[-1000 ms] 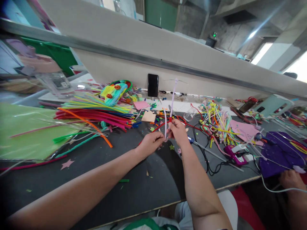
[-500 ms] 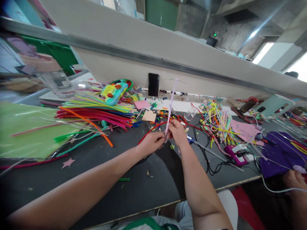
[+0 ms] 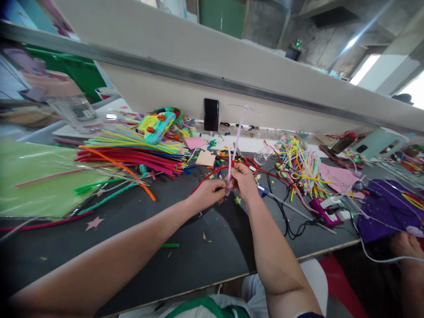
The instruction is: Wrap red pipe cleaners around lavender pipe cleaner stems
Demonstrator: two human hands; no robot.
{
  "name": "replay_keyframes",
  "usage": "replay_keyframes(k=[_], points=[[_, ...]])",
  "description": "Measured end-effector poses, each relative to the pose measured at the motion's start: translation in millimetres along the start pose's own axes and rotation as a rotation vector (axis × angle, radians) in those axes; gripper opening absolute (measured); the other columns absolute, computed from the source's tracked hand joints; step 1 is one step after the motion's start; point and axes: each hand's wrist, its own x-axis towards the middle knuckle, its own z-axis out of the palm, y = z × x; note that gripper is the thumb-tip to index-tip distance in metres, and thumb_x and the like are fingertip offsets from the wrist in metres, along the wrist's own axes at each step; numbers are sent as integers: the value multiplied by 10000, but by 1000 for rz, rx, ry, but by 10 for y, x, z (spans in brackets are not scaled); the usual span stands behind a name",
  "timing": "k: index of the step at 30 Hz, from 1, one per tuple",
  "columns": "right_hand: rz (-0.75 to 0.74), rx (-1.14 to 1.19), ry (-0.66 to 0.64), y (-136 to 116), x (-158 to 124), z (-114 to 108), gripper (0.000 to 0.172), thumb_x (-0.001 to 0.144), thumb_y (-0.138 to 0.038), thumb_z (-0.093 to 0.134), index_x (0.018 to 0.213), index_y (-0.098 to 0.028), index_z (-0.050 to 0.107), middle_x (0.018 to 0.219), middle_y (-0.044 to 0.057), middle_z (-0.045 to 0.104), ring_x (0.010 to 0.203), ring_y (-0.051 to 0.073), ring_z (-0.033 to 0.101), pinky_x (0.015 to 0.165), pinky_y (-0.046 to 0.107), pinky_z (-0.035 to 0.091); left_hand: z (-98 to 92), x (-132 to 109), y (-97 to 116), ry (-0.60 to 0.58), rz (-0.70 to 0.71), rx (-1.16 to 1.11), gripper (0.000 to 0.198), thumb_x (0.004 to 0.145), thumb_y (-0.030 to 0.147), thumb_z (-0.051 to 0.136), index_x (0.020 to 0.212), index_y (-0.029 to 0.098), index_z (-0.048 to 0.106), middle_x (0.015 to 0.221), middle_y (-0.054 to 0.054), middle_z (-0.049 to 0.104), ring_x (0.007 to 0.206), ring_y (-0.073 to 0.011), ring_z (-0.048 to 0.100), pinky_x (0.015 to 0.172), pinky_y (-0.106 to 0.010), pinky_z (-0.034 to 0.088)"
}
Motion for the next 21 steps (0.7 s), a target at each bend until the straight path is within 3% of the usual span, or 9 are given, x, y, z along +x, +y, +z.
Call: replay_keyframes(k=[6, 11, 21], points=[[0, 30, 16, -13, 6, -11, 219, 715, -337, 622, 720, -205, 447, 536, -48, 595, 326, 66, 465, 274, 153, 263, 16, 12, -24, -53, -212, -299, 88, 745, 245, 545, 744, 157, 544, 560, 38, 560, 505, -105, 586, 495, -212, 484], [-6, 52, -6, -15, 0, -13, 217, 719, -333, 628, 718, -202, 455, 544, -48, 594, 324, 62, 460, 277, 151, 262, 12, 15, 27, -129, -302, -507, 158, 760, 271, 576, 704, 128, 539, 565, 16, 576, 525, -109, 611, 526, -233, 515], [17, 54, -19, 14, 4, 0, 232, 721, -335, 633, 713, -200, 445, 527, -54, 593, 305, 54, 442, 263, 144, 243, 40, 17, 23, -139, -359, -577, 122, 760, 188, 591, 691, 112, 525, 568, 9, 595, 492, -98, 611, 509, -220, 523]])
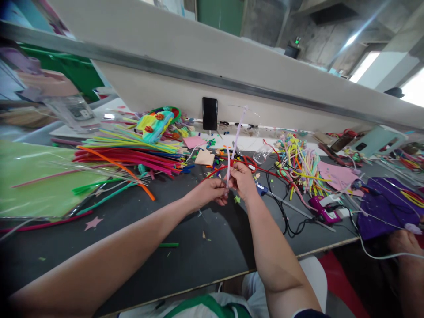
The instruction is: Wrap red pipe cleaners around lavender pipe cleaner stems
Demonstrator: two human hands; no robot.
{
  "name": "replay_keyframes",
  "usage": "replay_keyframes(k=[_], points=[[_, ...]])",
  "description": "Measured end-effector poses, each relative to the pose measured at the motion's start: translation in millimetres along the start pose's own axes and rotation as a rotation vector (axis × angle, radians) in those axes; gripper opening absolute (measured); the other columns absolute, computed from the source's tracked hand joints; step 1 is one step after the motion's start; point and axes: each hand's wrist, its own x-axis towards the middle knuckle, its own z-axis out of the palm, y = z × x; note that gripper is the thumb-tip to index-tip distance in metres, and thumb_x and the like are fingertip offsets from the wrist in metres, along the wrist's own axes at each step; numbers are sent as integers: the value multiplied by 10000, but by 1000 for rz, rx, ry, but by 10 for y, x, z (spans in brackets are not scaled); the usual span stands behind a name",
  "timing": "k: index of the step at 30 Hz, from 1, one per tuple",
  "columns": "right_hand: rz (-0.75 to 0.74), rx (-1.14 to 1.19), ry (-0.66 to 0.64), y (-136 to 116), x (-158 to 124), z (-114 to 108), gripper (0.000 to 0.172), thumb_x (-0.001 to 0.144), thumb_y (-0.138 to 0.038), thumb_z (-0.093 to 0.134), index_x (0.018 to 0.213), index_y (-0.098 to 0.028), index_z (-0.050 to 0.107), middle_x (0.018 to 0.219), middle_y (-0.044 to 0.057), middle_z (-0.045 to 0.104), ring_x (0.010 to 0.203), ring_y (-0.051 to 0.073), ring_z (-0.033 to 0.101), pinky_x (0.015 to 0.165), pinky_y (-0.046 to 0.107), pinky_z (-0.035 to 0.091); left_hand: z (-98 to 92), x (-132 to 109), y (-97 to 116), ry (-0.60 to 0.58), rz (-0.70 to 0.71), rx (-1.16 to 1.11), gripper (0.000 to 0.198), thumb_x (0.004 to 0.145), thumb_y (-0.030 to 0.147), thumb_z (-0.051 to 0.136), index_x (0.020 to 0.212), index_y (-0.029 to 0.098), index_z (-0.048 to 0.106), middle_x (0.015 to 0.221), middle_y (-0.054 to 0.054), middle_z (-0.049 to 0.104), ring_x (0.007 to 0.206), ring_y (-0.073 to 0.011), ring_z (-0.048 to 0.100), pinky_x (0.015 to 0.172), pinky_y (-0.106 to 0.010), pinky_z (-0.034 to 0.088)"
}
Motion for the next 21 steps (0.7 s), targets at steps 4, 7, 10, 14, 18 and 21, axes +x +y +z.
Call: replay_keyframes(k=[4, 7, 10, 14, 18, 21], points=[[17, 5, -4, 2, -3, 3, 247, 714, -346, 647, 720, -199, 449, 522, -56, 596, 297, 56, 441, 257, 143, 234, 12, 0, -12, 0, -1, -23, 122, 755, 183, 596, 691, 115, 518, 582, 8, 601, 501, -103, 620, 514, -221, 526], [21, 7, -5, -2, -4, 4, 251, 706, -349, 657, 724, -196, 458, 524, -52, 602, 294, 57, 442, 256, 144, 227, 15, 14, -30, 22, -2, -1, 114, 763, 149, 572, 675, 116, 507, 557, 11, 589, 475, -110, 615, 485, -222, 519], [29, 12, -13, -9, -7, 7, 254, 704, -347, 662, 721, -194, 460, 532, -46, 612, 293, 56, 440, 258, 146, 225, 6, 30, -51, 29, 0, 12, 127, 765, 132, 560, 655, 117, 500, 531, 14, 577, 450, -112, 606, 462, -220, 510], [22, 10, -37, -4, -12, 18, 243, 722, -354, 653, 739, -195, 471, 556, -43, 624, 306, 56, 439, 264, 148, 233, -14, 24, -45, 2, -2, 7, 119, 760, 133, 562, 653, 112, 513, 548, 2, 588, 458, -115, 611, 466, -222, 512], [-21, -14, -78, 11, -16, 27, 226, 754, -367, 626, 750, -191, 485, 588, -39, 625, 331, 50, 434, 282, 150, 254, -30, 5, -8, -3, -10, -3, 87, 737, 86, 541, 656, 108, 517, 549, -1, 590, 459, -117, 613, 464, -221, 511], [-53, -37, -99, 13, -21, 32, 217, 771, -370, 606, 748, -192, 484, 588, -43, 608, 346, 49, 428, 296, 150, 258, -40, 3, 5, 8, -16, -17, 77, 719, 72, 530, 654, 110, 517, 541, 3, 585, 455, -121, 610, 459, -230, 514]])
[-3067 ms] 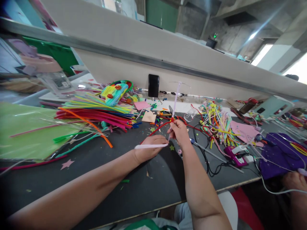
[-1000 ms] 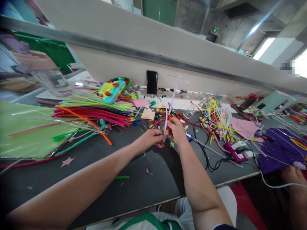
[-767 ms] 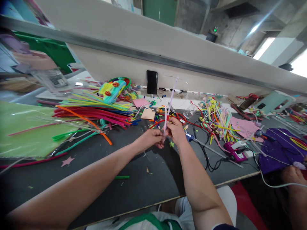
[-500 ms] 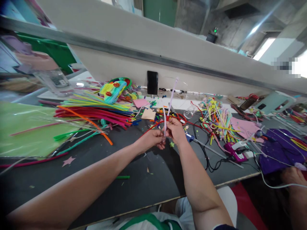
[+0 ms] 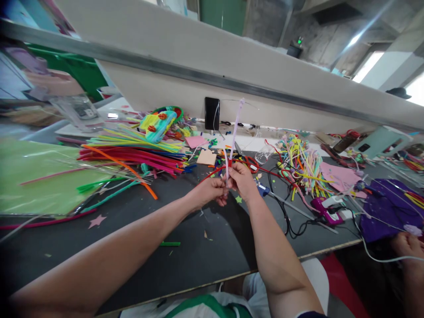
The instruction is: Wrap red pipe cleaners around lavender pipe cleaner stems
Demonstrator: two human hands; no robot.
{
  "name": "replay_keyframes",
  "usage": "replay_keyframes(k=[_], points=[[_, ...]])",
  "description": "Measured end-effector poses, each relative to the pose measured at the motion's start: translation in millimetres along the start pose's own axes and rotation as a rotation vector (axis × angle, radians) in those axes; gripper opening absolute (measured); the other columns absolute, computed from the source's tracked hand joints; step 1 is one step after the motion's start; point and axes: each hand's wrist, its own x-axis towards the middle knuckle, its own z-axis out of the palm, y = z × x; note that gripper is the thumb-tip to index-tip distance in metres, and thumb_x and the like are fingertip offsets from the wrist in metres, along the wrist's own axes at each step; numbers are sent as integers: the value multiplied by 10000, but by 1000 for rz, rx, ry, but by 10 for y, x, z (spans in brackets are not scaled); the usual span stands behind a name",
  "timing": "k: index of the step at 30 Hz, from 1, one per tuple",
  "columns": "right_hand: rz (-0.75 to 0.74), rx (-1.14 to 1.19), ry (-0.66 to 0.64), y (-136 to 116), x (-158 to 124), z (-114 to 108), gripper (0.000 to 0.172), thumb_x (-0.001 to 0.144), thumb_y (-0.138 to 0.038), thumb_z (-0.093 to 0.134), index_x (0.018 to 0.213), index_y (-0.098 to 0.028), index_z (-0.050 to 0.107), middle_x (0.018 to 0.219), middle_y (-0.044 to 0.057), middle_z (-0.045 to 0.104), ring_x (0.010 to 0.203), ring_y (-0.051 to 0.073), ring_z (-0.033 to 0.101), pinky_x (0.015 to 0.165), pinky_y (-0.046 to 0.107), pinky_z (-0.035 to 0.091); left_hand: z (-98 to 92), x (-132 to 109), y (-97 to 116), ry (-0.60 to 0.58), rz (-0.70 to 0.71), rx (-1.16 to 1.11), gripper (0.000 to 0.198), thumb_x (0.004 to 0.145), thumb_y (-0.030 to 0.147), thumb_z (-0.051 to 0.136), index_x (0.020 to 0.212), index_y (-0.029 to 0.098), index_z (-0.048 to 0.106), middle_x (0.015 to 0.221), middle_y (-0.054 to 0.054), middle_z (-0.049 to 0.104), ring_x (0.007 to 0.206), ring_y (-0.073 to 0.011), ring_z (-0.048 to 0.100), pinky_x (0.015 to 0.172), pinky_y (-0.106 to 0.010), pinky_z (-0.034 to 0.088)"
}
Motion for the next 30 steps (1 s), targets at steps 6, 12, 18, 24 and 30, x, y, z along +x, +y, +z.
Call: replay_keyframes(k=[6, 12, 18, 24, 30], points=[[-18, -56, -17, -7, -8, 0, 186, 784, -352, 585, 747, -198, 486, 529, -61, 558, 347, 56, 402, 313, 159, 265, -27, 19, -23, -21, 11, 6, 66, 687, 57, 521, 647, 108, 530, 543, 2, 584, 461, -124, 612, 453, -232, 517], [-6, -32, 2, 26, 15, -23, 207, 734, -327, 631, 752, -198, 470, 603, -51, 608, 338, 38, 378, 302, 151, 215, -31, 22, -18, -27, -6, 17, 76, 703, 111, 549, 636, 114, 514, 523, 3, 577, 441, -128, 603, 444, -241, 517], [-17, -50, -9, 22, 9, -6, 143, 753, -301, 600, 752, -204, 494, 517, -64, 552, 352, 58, 376, 305, 159, 206, -57, 22, -13, -40, 6, 26, 65, 659, 51, 518, 645, 113, 525, 538, 1, 586, 452, -130, 609, 452, -243, 520], [-18, -133, 21, -4, -10, 35, 170, 747, -337, 609, 741, -203, 504, 526, -49, 574, 376, 75, 432, 310, 167, 257, -80, 50, -57, -29, -6, 35, 59, 673, 82, 539, 644, 123, 508, 529, 8, 574, 444, -132, 604, 455, -256, 524], [-28, -239, 108, 43, 9, 49, 220, 733, -360, 640, 703, -203, 489, 476, -58, 561, 323, 73, 409, 286, 177, 268, -72, 62, -82, -33, -6, 46, 60, 672, 91, 552, 670, 127, 504, 539, 7, 576, 450, -131, 606, 457, -252, 526]])
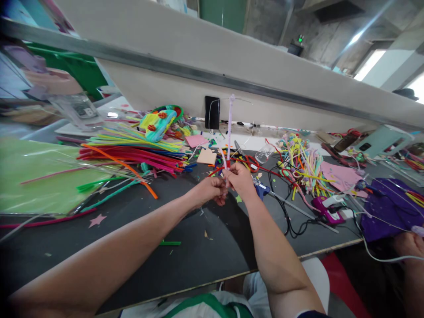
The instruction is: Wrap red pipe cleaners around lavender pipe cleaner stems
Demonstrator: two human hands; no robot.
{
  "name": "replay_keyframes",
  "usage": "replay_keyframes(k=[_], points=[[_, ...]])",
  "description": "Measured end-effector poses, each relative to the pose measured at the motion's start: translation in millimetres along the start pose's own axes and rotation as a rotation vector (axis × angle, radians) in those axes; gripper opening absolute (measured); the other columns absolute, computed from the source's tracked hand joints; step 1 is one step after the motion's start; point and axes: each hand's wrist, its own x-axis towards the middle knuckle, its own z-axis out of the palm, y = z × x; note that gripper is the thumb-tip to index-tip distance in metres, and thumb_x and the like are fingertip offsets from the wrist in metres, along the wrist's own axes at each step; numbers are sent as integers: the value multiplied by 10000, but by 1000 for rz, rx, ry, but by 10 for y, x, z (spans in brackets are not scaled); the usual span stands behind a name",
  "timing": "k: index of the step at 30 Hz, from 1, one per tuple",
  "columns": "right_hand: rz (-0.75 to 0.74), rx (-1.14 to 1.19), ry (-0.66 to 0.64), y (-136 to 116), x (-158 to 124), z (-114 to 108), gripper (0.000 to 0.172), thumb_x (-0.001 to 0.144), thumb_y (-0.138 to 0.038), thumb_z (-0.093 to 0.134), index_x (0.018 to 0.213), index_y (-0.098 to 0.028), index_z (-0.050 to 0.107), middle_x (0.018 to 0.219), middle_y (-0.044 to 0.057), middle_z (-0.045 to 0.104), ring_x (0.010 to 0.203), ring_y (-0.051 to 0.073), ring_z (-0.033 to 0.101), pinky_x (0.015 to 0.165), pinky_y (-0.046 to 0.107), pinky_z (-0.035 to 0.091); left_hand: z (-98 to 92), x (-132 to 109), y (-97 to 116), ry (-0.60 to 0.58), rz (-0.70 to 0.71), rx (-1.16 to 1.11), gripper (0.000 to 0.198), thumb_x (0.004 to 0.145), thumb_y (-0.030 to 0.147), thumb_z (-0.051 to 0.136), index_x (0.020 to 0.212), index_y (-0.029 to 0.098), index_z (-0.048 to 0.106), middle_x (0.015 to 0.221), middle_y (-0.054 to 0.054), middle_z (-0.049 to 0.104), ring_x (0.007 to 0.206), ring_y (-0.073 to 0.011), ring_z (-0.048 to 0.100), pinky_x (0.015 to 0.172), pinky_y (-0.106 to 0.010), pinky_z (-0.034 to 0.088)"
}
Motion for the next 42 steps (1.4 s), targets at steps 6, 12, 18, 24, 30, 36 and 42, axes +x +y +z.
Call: replay_keyframes(k=[6, 12, 18, 24, 30, 36, 42], points=[[-22, -34, 16, 14, -5, 3, 221, 786, -387, 578, 686, -200, 517, 411, -64, 499, 312, 72, 383, 294, 185, 287, 12, -11, 30, 30, -28, -5, 72, 689, 82, 537, 659, 131, 493, 528, 4, 575, 440, -134, 600, 454, -262, 522], [-28, 3, 43, 44, 7, 28, 222, 737, -362, 635, 694, -208, 481, 492, -58, 547, 322, 64, 382, 294, 184, 273, 12, 0, 6, 24, -10, -4, 68, 696, 87, 535, 677, 135, 492, 536, 13, 573, 440, -129, 597, 451, -257, 518], [-64, -20, 33, -16, -26, 26, 225, 821, -364, 537, 678, -194, 497, 394, -77, 444, 304, 54, 336, 315, 180, 254, 2, -7, -15, -10, 73, -21, 77, 730, 151, 556, 689, 128, 494, 577, -2, 585, 478, -122, 610, 468, -243, 521], [-26, 19, 55, -29, -18, 41, 222, 763, -371, 615, 701, -206, 479, 413, -85, 452, 304, 56, 326, 307, 186, 237, -22, 8, -37, -40, 93, -39, 77, 742, 173, 567, 724, 124, 511, 592, -1, 583, 495, -124, 616, 473, -237, 518], [-60, -16, 72, -31, -32, 53, 234, 815, -386, 546, 674, -210, 482, 393, -80, 405, 319, 67, 334, 330, 193, 255, -10, 2, -44, -14, 90, -66, 102, 738, 183, 586, 716, 126, 504, 591, 2, 586, 480, -119, 613, 475, -236, 515], [-70, -37, 79, -35, -35, 52, 230, 833, -386, 513, 691, -207, 493, 412, -73, 415, 346, 68, 365, 355, 188, 271, 16, -37, -2, -5, 94, -86, 144, 745, 212, 600, 691, 128, 496, 593, 3, 593, 521, -117, 620, 529, -246, 526], [-88, -5, 122, 14, -5, 16, 228, 822, -404, 517, 715, -203, 504, 503, -51, 491, 356, 61, 366, 330, 185, 256, -30, -18, -12, -77, 53, -110, 203, 713, 264, 665, 749, 111, 535, 689, -27, 638, 596, -119, 643, 602, -256, 536]])
